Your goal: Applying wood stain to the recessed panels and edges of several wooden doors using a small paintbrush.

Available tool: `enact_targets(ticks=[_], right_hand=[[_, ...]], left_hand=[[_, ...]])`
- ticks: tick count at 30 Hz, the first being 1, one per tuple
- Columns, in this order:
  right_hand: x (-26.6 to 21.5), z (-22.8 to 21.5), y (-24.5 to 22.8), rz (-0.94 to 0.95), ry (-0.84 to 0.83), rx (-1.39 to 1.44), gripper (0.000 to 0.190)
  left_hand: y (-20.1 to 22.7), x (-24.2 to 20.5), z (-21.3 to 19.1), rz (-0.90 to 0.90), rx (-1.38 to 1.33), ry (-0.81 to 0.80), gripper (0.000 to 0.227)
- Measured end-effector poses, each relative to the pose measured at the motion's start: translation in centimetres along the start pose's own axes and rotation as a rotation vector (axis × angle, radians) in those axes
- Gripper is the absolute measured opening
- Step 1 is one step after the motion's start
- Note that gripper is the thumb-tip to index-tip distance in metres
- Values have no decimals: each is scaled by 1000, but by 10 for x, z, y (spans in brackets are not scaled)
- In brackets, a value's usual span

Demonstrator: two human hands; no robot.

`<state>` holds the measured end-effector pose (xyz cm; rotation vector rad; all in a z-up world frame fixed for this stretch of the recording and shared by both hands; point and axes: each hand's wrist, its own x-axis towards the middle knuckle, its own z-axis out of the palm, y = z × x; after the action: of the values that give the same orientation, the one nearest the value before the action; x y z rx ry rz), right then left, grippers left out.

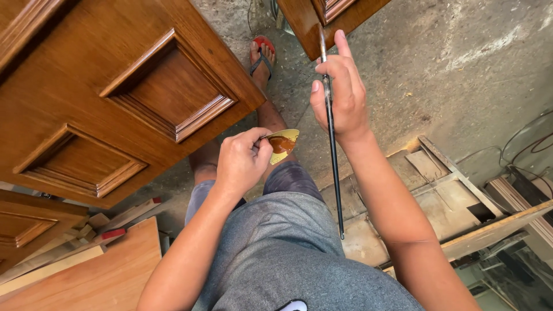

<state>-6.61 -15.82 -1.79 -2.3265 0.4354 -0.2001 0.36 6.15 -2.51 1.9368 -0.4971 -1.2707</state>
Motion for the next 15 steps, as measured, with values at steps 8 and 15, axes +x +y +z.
enact_targets(ticks=[8, 15], right_hand=[[1, 4, -2, 10, 5, -34, 19], [-1, 8, -1, 16, 17, -42, 18]], left_hand=[[-3, -1, -4, 19, 15, -5, 25], [-7, -4, -9, 11, 18, -9, 24]])
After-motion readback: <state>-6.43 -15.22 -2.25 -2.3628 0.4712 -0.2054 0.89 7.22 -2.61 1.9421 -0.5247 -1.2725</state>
